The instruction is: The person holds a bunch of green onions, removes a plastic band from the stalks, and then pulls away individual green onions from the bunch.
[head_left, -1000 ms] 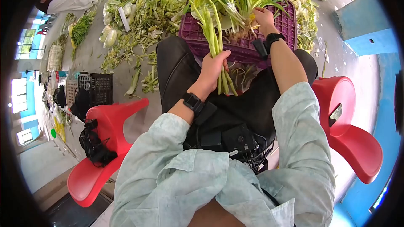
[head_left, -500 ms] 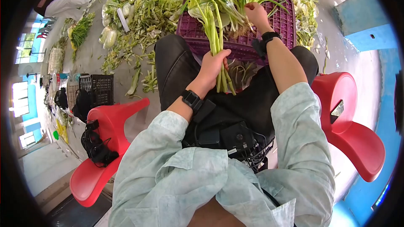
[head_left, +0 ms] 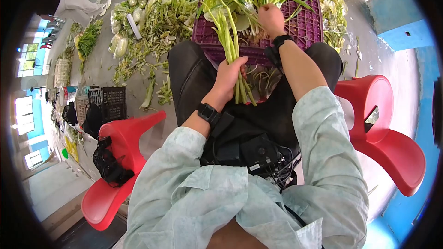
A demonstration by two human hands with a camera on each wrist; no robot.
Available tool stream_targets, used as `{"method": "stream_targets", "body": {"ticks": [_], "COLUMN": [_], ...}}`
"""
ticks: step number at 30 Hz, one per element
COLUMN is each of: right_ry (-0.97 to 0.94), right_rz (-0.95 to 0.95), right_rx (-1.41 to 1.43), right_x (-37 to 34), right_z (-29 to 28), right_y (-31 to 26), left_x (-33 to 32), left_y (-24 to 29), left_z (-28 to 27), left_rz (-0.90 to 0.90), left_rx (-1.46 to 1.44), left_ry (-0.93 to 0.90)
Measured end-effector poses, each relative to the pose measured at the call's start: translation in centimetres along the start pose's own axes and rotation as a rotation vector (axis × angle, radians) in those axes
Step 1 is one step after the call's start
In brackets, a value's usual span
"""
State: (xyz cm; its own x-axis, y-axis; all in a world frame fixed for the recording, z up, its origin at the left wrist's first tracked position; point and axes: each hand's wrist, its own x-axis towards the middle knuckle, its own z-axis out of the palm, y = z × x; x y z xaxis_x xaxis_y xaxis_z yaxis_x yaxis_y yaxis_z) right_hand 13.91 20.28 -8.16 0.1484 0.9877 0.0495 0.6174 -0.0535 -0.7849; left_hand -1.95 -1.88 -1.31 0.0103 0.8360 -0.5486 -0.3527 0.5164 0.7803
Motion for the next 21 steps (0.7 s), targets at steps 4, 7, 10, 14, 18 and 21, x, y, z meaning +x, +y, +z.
{"method": "stream_targets", "body": {"ticks": [4, 7, 10, 14, 18, 21], "right_ry": [0.425, 0.220, 0.028, -0.009, 0.086, 0.276], "right_rz": [0.178, 0.160, 0.240, 0.288, 0.358, 0.390], "right_rx": [-0.297, -0.098, 0.048, 0.039, 0.029, 0.194], "right_x": [1.2, 4.2, 6.0, 4.8, 5.3, 5.0], "right_z": [-0.9, -0.9, 0.4, -1.2, -1.7, -3.7], "right_y": [3.6, 8.6, 11.4, 10.2, 9.4, 8.4], "left_x": [-0.8, -0.7, -0.3, 0.1, 0.8, 0.9], "left_y": [0.3, 0.3, 0.5, 0.7, 0.6, 0.2], "left_z": [0.3, 0.3, 0.3, 0.6, 0.4, 0.4], "left_rz": [-0.023, -0.018, -0.042, -0.074, -0.066, -0.068], "left_rx": [0.013, -0.006, -0.044, -0.055, -0.033, -0.048], "left_ry": [0.001, -0.004, 0.003, 0.026, -0.010, 0.001]}}
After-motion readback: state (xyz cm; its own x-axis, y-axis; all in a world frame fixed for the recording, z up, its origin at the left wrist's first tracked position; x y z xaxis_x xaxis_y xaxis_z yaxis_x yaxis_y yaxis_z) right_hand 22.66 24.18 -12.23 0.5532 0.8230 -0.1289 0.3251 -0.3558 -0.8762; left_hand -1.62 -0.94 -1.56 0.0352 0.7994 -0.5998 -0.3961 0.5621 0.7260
